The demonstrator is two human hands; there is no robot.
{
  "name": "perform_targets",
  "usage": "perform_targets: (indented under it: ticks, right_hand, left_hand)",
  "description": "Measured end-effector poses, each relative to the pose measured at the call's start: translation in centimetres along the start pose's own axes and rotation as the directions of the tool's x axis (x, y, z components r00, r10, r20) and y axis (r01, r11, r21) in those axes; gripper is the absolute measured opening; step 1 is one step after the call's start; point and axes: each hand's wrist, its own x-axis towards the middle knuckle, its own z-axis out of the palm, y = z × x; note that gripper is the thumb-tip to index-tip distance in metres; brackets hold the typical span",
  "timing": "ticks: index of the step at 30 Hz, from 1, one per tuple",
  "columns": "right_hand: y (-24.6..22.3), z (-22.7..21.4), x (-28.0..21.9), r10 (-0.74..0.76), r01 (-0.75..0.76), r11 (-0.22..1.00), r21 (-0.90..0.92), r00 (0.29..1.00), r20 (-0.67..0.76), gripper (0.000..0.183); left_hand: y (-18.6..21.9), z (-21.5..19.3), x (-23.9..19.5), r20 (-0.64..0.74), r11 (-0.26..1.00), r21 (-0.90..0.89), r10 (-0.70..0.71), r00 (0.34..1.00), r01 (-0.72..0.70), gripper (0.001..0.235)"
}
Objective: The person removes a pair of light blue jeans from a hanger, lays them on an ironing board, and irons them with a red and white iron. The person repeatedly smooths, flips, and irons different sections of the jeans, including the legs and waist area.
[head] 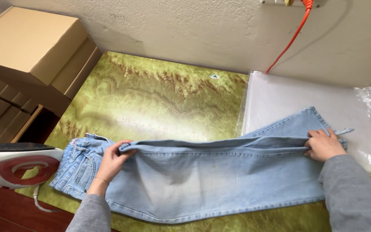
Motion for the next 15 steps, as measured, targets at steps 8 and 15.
perform_targets:
  ticks: [8,15]
  right_hand:
    - [8.6,5.2,-4.8,0.23,-0.161,0.961,0.227,0.917,-0.326,0.027]
    - [8.2,6.9,-9.6,0.303,-0.172,0.918,0.359,0.887,-0.349,0.036]
  left_hand:
    - [2.3,-4.1,0.3,-0.265,0.935,0.101,0.355,0.896,-0.341,0.027]
    - [6.0,-4.3,0.4,-0.088,0.97,0.123,0.22,0.971,-0.209,0.024]
